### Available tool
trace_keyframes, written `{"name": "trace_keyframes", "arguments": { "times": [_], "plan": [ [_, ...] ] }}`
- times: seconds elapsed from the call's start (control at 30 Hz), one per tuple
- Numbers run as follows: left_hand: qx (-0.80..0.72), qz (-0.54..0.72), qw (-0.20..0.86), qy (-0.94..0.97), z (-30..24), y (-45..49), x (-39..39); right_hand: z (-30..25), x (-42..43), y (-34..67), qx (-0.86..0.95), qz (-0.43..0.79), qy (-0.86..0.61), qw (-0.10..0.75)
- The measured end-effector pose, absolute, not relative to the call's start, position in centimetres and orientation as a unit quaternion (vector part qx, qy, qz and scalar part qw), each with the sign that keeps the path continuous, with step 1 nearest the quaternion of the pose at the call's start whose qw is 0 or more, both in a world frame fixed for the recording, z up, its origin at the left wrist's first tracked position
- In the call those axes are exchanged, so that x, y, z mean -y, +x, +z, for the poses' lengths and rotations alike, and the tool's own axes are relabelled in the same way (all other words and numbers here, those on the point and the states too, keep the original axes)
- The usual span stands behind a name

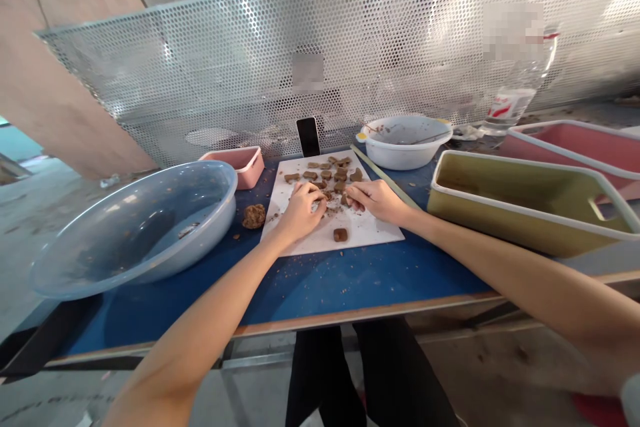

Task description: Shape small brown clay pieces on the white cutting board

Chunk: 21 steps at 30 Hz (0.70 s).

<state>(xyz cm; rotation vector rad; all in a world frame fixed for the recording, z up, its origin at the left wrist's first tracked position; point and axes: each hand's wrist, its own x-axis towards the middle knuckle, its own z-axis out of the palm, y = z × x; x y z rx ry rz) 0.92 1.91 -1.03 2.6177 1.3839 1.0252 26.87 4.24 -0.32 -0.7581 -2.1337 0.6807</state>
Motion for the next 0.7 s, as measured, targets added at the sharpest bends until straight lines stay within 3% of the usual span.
{"name": "trace_keyframes", "arguments": {
  "times": [0.23,0.53,0.7],
  "plan": [
    [-0.447,0.353,0.008,0.822,-0.94,1.14,-1.66,-1.07,-4.89,26.43,0.820,0.246,-0.294,0.425],
    [-0.449,0.358,0.008,0.819,-1.00,0.95,-1.72,-0.46,-4.51,26.73,0.840,0.264,-0.276,0.385],
    [-0.456,0.359,0.008,0.814,-1.04,0.89,-1.80,-1.16,-5.07,26.45,0.824,0.226,-0.290,0.431]
  ]
}}
